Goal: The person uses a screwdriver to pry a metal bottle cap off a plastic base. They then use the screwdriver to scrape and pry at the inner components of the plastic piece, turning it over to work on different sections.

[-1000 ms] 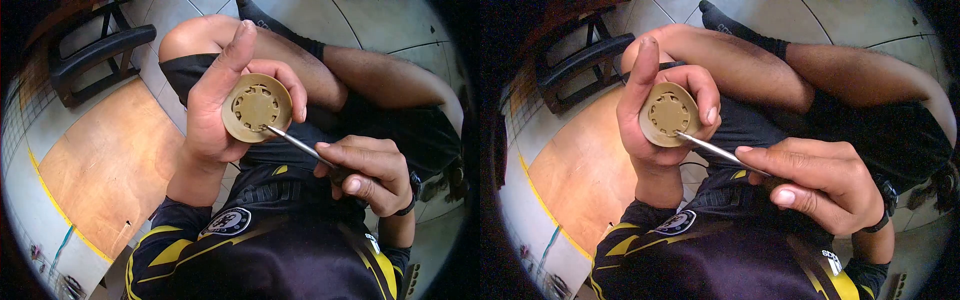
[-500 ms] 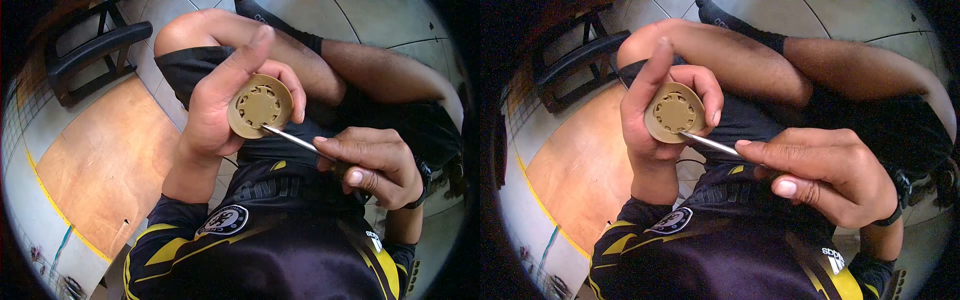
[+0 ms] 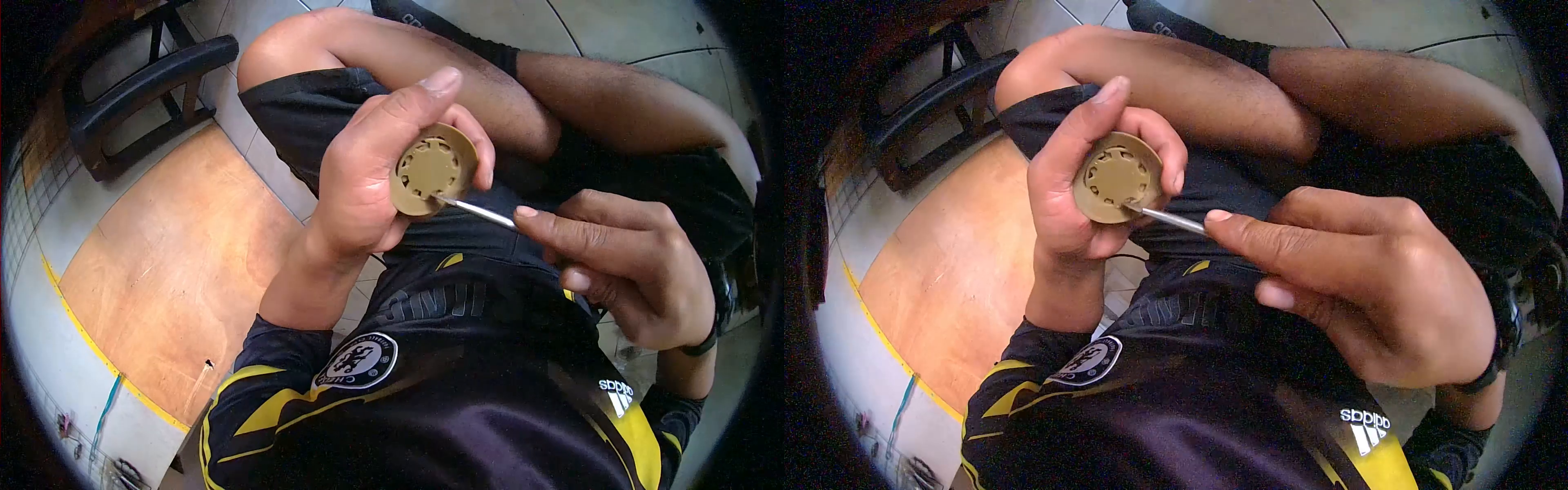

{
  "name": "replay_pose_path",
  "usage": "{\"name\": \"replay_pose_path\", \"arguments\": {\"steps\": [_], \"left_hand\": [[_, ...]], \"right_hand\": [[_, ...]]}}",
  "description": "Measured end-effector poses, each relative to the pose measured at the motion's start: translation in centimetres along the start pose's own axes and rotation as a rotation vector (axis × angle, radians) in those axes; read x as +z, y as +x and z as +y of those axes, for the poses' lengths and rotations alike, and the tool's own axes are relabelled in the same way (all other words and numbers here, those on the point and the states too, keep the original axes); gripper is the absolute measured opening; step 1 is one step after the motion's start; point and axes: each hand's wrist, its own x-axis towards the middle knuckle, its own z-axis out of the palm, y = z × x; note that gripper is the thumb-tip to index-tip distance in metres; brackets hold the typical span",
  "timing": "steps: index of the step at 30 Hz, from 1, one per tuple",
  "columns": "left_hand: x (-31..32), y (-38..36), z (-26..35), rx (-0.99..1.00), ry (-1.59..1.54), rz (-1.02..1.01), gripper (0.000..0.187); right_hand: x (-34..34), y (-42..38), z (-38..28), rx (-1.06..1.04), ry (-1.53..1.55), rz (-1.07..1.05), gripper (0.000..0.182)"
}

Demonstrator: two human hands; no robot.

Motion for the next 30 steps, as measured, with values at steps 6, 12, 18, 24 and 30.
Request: {"name": "replay_pose_path", "arguments": {"steps": [6, 12, 18, 24, 30], "left_hand": [[0.6, -0.3, -1.4, 0.19, 0.022, 0.234, 0.063], [0.3, -0.9, -2.4, 0.4, -0.246, 0.205, 0.058], [0.6, -1.0, -1.7, 0.514, -0.253, 0.141, 0.069], [0.8, -1.1, -0.5, 0.536, -0.205, 0.169, 0.074], [0.2, -0.8, -0.5, 0.439, -0.377, -0.025, 0.079]], "right_hand": [[2.1, -0.3, -2.6, 0.106, -0.243, 0.097, 0.061], [3.7, -0.5, -3.1, 0.107, -0.371, 0.138, 0.066], [4.8, -0.2, -2.9, 0.048, -0.25, 0.248, 0.065], [4.9, -0.3, -1.4, -0.027, -0.057, 0.301, 0.049], [4.5, -0.2, -0.7, -0.017, 0.054, 0.294, 0.045]]}}
